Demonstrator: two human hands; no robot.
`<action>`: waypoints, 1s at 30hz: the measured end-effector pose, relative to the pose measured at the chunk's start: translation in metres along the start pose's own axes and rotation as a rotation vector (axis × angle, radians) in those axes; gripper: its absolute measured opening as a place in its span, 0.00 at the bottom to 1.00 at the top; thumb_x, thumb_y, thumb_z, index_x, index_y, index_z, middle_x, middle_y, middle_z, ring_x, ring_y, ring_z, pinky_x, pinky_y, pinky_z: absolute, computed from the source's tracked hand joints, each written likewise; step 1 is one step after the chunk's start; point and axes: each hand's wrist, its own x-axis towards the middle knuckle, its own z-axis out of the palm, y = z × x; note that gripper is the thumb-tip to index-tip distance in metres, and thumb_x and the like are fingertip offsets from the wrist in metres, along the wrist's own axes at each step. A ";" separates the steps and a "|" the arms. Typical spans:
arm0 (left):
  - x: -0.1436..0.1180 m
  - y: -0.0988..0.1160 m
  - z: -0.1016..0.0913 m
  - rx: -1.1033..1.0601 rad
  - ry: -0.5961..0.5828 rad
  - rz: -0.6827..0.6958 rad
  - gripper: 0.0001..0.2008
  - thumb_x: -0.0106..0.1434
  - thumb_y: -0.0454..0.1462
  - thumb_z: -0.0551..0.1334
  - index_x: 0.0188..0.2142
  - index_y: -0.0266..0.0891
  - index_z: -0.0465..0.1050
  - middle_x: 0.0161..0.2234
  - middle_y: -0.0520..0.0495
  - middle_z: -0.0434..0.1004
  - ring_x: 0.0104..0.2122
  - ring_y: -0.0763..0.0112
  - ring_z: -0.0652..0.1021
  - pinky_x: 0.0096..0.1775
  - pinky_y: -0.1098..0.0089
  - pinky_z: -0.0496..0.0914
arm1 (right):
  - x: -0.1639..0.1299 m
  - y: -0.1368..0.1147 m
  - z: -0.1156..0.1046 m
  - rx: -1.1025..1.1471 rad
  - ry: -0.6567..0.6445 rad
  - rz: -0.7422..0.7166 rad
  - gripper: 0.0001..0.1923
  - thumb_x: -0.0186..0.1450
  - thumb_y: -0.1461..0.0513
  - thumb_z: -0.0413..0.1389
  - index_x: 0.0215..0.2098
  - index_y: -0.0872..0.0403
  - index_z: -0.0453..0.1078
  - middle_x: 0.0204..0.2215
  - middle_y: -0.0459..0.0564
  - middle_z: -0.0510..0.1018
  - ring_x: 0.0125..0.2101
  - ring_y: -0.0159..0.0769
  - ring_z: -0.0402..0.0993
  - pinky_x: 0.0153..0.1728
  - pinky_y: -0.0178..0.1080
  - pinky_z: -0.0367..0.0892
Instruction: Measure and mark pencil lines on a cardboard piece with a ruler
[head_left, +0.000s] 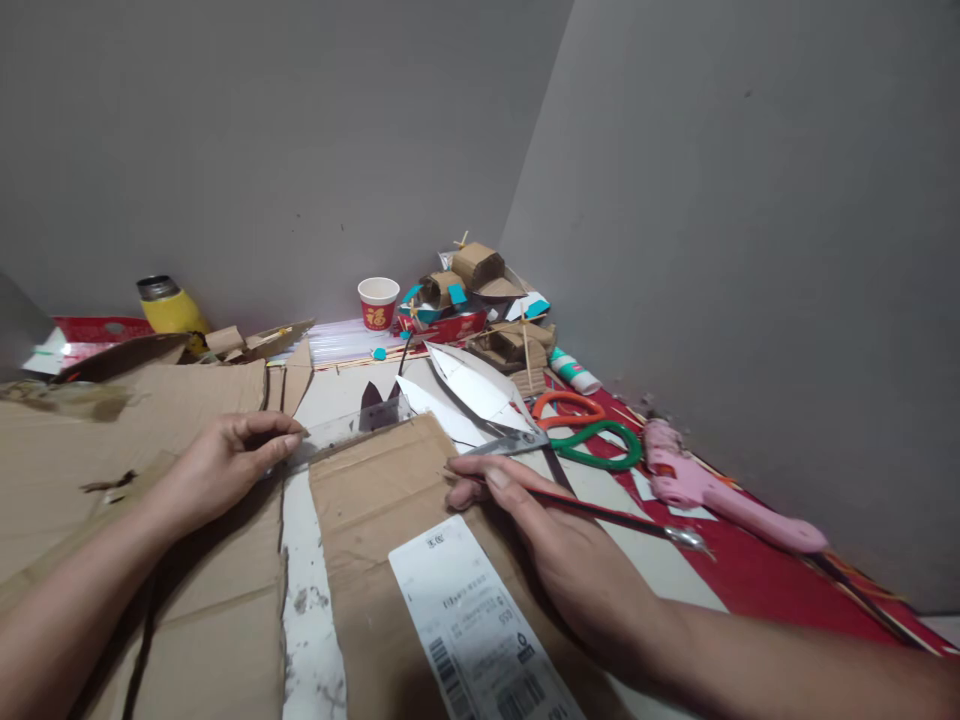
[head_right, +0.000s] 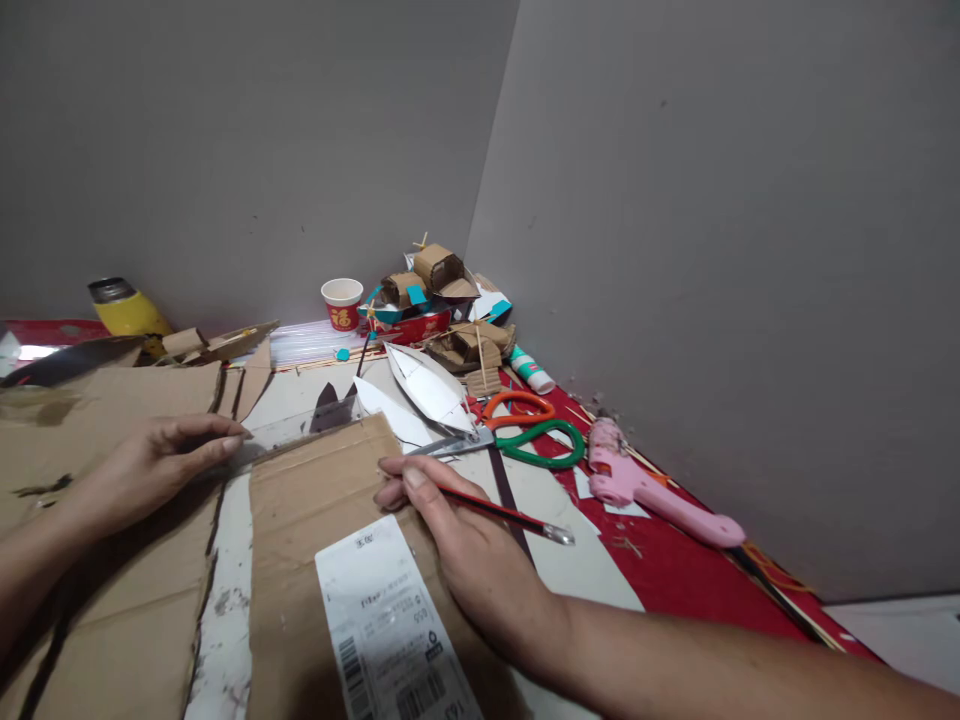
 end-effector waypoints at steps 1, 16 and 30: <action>0.000 0.000 0.000 -0.002 0.005 0.006 0.23 0.49 0.57 0.62 0.33 0.43 0.80 0.35 0.47 0.83 0.38 0.57 0.78 0.43 0.63 0.72 | 0.000 0.001 0.000 0.001 0.001 -0.001 0.23 0.70 0.45 0.42 0.48 0.49 0.70 0.39 0.48 0.79 0.47 0.40 0.72 0.56 0.46 0.61; 0.001 -0.004 0.003 -0.021 -0.002 0.067 0.19 0.52 0.53 0.61 0.32 0.42 0.79 0.33 0.48 0.82 0.35 0.61 0.78 0.43 0.63 0.72 | -0.002 0.001 0.000 0.014 -0.015 0.016 0.24 0.70 0.44 0.43 0.49 0.48 0.71 0.40 0.48 0.79 0.46 0.41 0.73 0.55 0.46 0.63; 0.004 -0.006 0.004 0.007 -0.007 0.076 0.20 0.51 0.54 0.62 0.32 0.43 0.79 0.34 0.47 0.83 0.38 0.58 0.79 0.45 0.61 0.71 | -0.001 0.001 0.000 0.014 -0.013 0.024 0.23 0.70 0.44 0.43 0.48 0.48 0.70 0.40 0.48 0.79 0.48 0.41 0.72 0.56 0.47 0.61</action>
